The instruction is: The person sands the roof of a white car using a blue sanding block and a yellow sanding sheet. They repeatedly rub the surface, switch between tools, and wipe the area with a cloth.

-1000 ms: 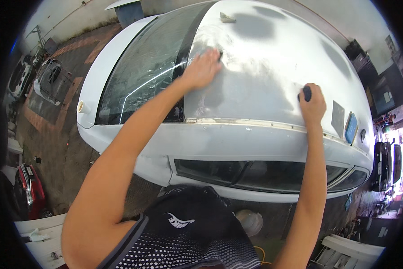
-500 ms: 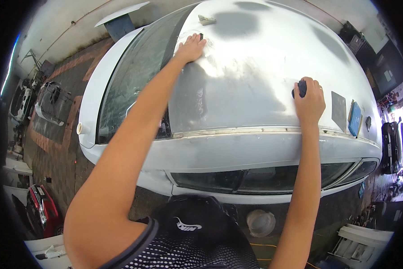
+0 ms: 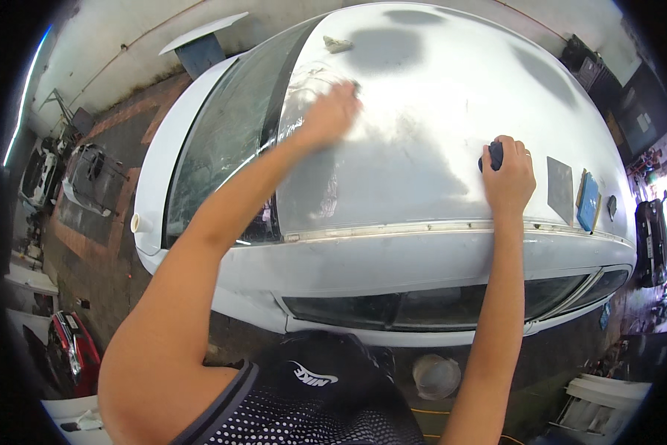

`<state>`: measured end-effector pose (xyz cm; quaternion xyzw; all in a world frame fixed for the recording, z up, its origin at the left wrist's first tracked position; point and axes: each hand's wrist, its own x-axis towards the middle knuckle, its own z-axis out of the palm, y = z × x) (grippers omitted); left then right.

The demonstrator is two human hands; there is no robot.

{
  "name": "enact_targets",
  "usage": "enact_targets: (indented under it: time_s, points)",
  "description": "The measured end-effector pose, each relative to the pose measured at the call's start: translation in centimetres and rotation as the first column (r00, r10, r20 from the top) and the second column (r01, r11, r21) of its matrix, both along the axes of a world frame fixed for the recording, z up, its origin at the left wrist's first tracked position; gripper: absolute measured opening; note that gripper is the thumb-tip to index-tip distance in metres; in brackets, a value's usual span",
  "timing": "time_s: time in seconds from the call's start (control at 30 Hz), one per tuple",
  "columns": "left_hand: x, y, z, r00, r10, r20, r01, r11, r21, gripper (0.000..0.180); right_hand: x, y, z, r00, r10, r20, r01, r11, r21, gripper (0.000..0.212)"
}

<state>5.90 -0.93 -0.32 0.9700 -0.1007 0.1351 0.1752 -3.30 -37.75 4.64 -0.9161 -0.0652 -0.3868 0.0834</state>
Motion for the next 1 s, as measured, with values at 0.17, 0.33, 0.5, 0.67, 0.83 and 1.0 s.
enact_targets:
  time_s: [0.17,0.33,0.5,0.67,0.83,1.0]
  points:
    - [-3.1,2.6,-1.0,0.99,-0.139,-0.037,0.141,0.987,0.073,0.066,-1.1,-1.5,0.5,0.999,-0.048,0.021,0.049,0.999,-0.021,0.023]
    - [2.7,7.9,-2.1,0.989,0.144,-0.044,-0.145,0.989,-0.006,0.066,0.2,0.4,0.6,0.999,0.026,0.023,-0.026,1.0,0.014,0.023]
    - [0.2,4.6,1.1,0.968,0.036,-0.249,-0.056,0.996,-0.075,0.069,-0.5,-0.7,0.3,1.0,-0.017,0.014,0.017,1.0,0.009,0.023]
    - [-5.1,1.4,-3.9,0.947,-0.167,0.273,0.134,0.982,0.136,0.059,-0.1,-0.8,0.2,1.0,-0.026,0.016,0.026,1.0,-0.008,0.024]
    - [-1.6,3.5,3.4,0.944,0.197,-0.265,-0.179,0.98,0.092,0.053,-0.1,-0.7,0.5,1.0,0.011,0.026,-0.012,1.0,0.013,0.024]
    - [-3.1,5.6,-3.8,0.905,-0.185,0.384,0.053,0.942,0.331,0.048,-0.1,-0.4,0.0,1.0,0.009,0.014,-0.009,1.0,0.016,0.023]
